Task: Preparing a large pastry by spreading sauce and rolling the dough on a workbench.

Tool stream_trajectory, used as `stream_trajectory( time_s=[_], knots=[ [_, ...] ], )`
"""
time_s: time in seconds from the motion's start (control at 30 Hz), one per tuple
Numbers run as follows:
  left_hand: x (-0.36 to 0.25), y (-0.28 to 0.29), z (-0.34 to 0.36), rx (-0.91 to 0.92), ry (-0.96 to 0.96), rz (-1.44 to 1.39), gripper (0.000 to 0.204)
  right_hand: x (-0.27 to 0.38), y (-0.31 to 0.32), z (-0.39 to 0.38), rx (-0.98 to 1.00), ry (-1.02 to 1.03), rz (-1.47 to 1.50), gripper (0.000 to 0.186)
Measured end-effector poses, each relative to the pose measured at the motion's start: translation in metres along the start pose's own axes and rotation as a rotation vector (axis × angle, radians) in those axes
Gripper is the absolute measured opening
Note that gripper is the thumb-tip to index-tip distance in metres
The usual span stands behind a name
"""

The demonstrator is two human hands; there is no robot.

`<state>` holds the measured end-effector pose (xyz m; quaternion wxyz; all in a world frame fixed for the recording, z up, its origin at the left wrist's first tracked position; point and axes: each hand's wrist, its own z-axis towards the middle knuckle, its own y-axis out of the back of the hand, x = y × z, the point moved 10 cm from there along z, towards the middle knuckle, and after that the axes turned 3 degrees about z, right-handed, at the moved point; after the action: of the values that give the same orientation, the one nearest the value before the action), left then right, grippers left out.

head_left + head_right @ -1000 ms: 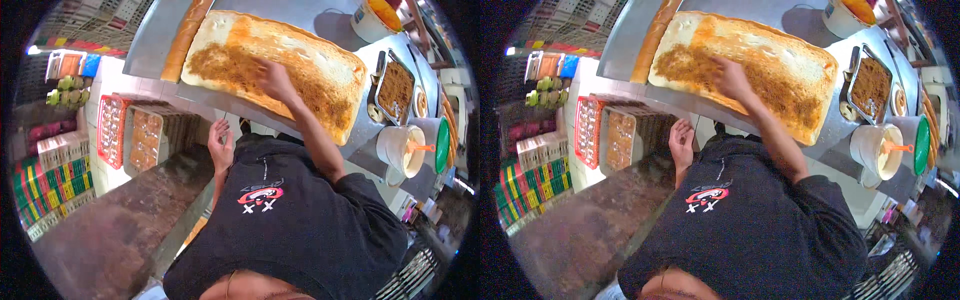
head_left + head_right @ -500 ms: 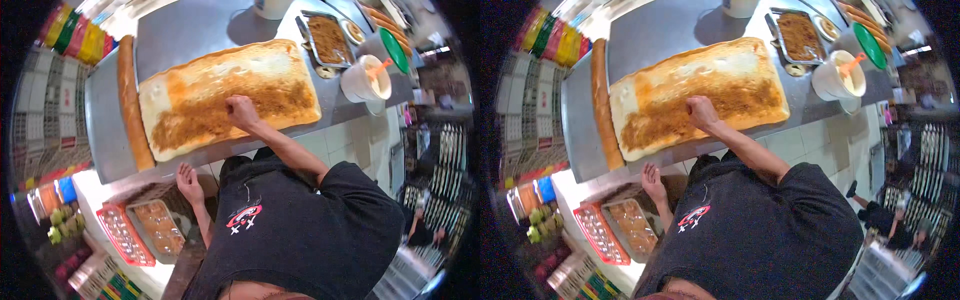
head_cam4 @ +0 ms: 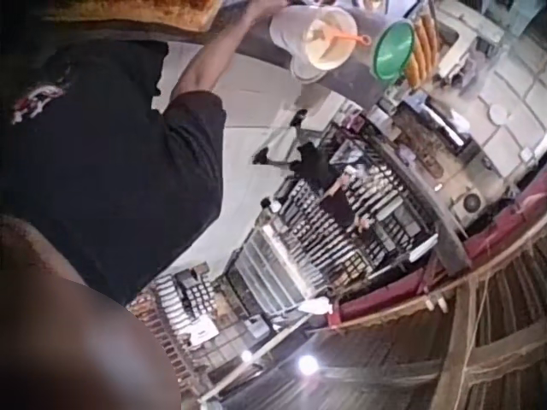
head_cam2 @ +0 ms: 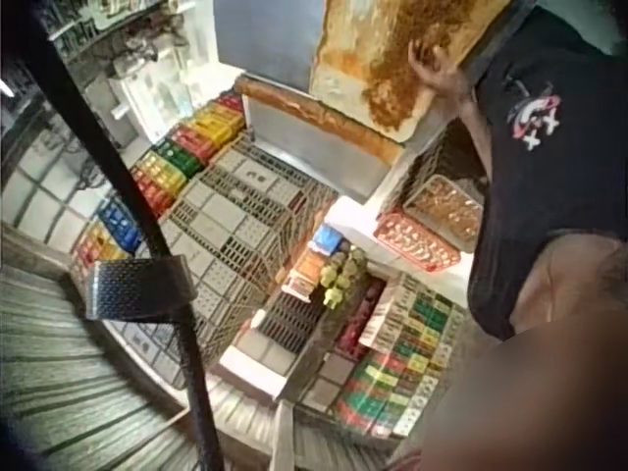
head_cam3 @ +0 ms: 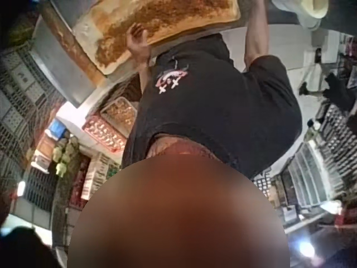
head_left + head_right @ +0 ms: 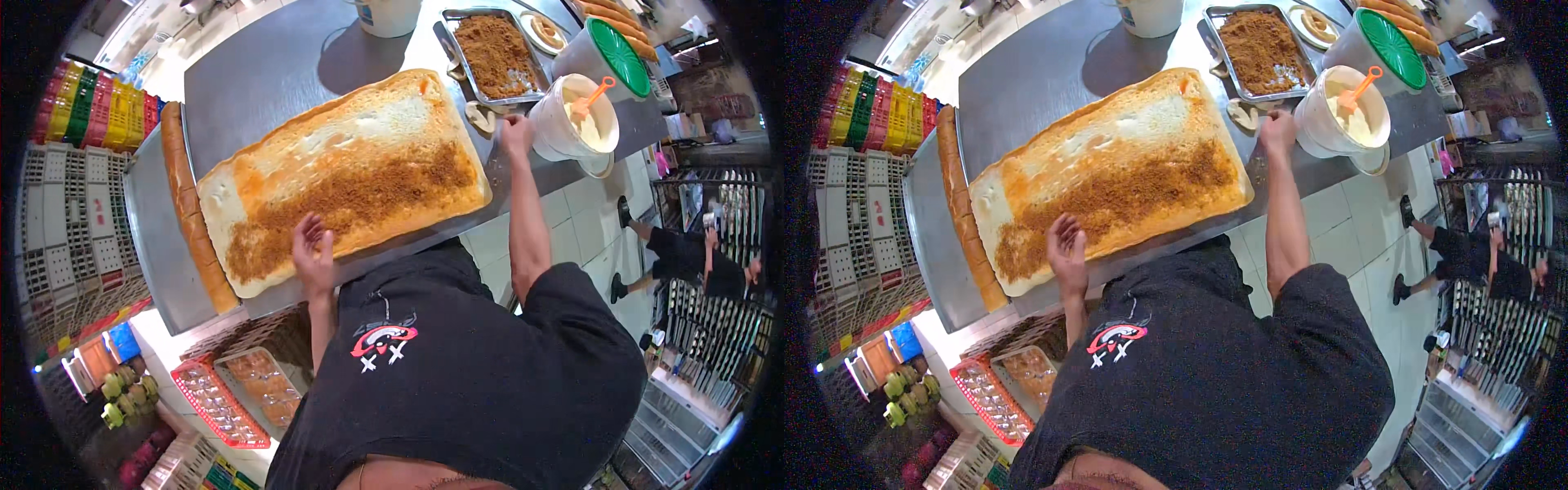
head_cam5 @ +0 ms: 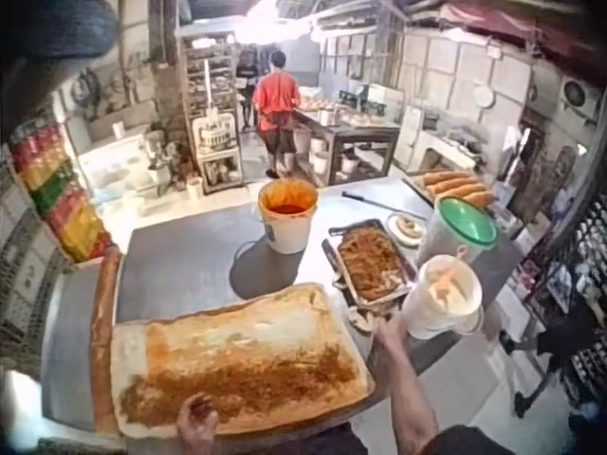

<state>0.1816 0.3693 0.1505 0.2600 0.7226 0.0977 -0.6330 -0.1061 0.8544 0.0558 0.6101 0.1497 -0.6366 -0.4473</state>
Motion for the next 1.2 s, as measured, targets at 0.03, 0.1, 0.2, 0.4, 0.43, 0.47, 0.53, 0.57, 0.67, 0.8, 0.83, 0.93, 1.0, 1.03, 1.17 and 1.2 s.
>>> stream_trajectory(
  time_s=[0.03, 0.1, 0.2, 0.4, 0.43, 0.47, 0.53, 0.57, 0.67, 0.8, 0.83, 0.93, 1.0, 1.03, 1.17, 1.2],
  knots=[
    [-0.010, -0.020, 0.005, 0.068, -0.037, 0.004, 0.042, 0.010, -0.002, -0.001, 0.150, -0.017, 0.010, 0.040],
    [-0.023, -0.049, 0.010, 0.125, -0.121, -0.061, 0.043, 0.020, 0.009, -0.002, 0.113, -0.028, 0.011, 0.038],
    [-0.029, -0.080, 0.011, 0.219, -0.099, -0.097, 0.043, 0.033, 0.021, -0.009, -0.007, -0.056, 0.011, 0.031],
    [-0.043, -0.099, 0.010, 0.315, -0.151, -0.106, 0.044, 0.023, -0.022, -0.013, 0.198, 0.008, -0.021, 0.035],
    [-0.036, -0.093, 0.010, 0.301, -0.130, -0.139, 0.045, 0.059, -0.001, -0.037, 0.234, 0.017, -0.044, 0.035],
    [-0.032, -0.090, 0.006, 0.309, -0.113, -0.173, 0.045, 0.085, 0.022, -0.060, 0.260, 0.028, -0.051, 0.035],
    [-0.027, -0.089, 0.002, 0.334, -0.082, -0.241, 0.046, 0.143, 0.072, -0.098, 0.227, 0.115, 0.259, 0.023],
    [-0.034, -0.089, 0.000, 0.341, -0.120, -0.153, 0.047, 0.162, 0.088, -0.118, 0.255, 0.112, 0.257, 0.023],
    [-0.051, -0.091, 0.003, 0.198, -0.299, 0.043, 0.046, 0.228, 0.098, -0.177, 0.644, 0.013, 0.808, 0.018],
    [-0.048, -0.074, 0.002, 0.258, -0.277, -0.187, 0.042, 0.251, 0.082, -0.220, 0.852, -0.184, 1.056, 0.018],
    [-0.041, -0.071, 0.001, 0.340, -0.187, -0.354, 0.041, 0.252, 0.075, -0.231, 0.897, -0.255, 1.087, 0.019],
    [-0.020, -0.049, -0.006, 0.398, -0.007, -0.515, 0.037, 0.254, 0.058, -0.254, 0.962, -0.306, 1.098, 0.019],
    [0.001, -0.032, -0.009, 0.379, 0.161, -0.502, 0.034, 0.247, 0.043, -0.264, 0.974, -0.263, 1.068, 0.019],
    [0.012, -0.023, -0.010, 0.368, 0.245, -0.495, 0.032, 0.242, 0.036, -0.268, 0.980, -0.241, 1.052, 0.020],
    [0.022, 0.030, 0.002, 0.245, 0.097, -0.254, 0.025, 0.207, 0.003, -0.268, 0.914, -0.046, 0.736, 0.017],
    [0.026, 0.039, 0.005, 0.227, 0.087, -0.107, 0.022, 0.199, -0.004, -0.268, 0.882, 0.017, 0.631, 0.016]
  ],
)
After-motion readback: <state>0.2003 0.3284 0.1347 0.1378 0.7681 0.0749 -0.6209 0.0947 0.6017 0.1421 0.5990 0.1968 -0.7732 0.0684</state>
